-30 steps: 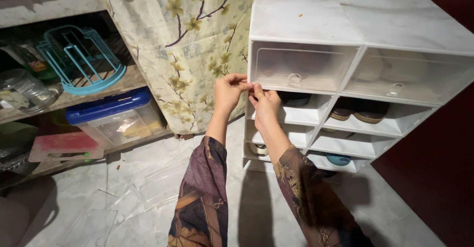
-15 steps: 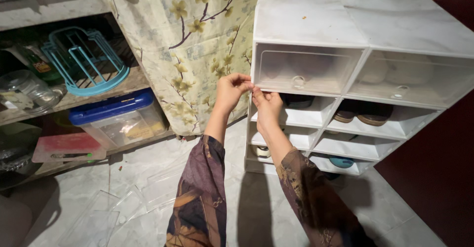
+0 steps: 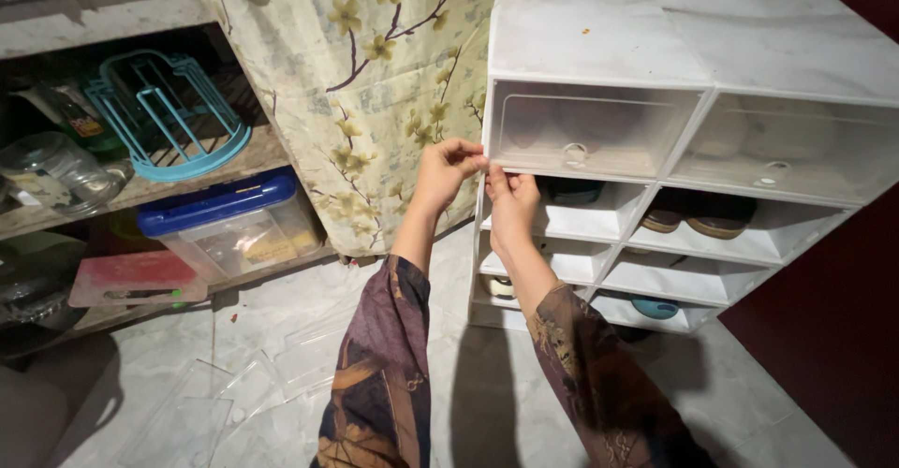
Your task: The person assembles a modular shoe cabinet by inserting clear plastic drawer fronts into the white frame. They pick up each drawer front from the floor, align it with the frame, and push it into place, repeating this for multiple compartments.
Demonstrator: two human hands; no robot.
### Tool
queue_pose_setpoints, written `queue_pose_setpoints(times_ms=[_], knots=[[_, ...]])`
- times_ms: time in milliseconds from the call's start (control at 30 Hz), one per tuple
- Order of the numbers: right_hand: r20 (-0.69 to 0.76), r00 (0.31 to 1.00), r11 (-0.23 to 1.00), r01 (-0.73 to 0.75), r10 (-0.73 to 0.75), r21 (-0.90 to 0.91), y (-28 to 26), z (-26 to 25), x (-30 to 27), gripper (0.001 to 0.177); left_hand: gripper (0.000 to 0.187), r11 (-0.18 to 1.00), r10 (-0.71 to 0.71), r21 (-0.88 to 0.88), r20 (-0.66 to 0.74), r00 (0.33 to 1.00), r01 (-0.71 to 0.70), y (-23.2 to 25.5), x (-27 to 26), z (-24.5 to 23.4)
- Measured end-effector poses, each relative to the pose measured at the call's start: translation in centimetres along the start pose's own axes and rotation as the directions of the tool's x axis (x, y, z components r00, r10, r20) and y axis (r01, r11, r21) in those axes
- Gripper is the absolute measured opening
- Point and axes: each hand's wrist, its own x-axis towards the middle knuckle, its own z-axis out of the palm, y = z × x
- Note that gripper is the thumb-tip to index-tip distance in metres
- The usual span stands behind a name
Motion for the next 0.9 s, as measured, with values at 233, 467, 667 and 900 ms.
queue_pose_setpoints(times_ms=[233,467,667,900], knots=[[-0.039,0.994,0.994,0.106,-0.107,-0.027,0.5,1.4,-0.9,0.021,0.017,0.946,0.128,0.312,-0.121,0.984,-0.084,2.8,-1.6,1.6],[0.027,0.999,1.0,-0.022,0.022,-0.001,-1.3,0.3,-0.9,0.021,0.012,0.877,0.267,0.457,-0.208,0.941,-0.147,6.3,-4.0,3.8],[-0.073,0.996,0.985,-0.03,0.043,0.171,-5.0,-5.1,-0.8,0.02,0.023,0.858,0.425,0.476,-0.45,0.785,-0.191,5.7,-7.4,7.5],[-0.097,0.995,0.981,0.018,0.001,0.192,-7.3,-8.8,0.9,0.021,0.025,0.911,-0.207,-0.407,-0.322,0.924,0.062,0.0,-6.7,15.5]])
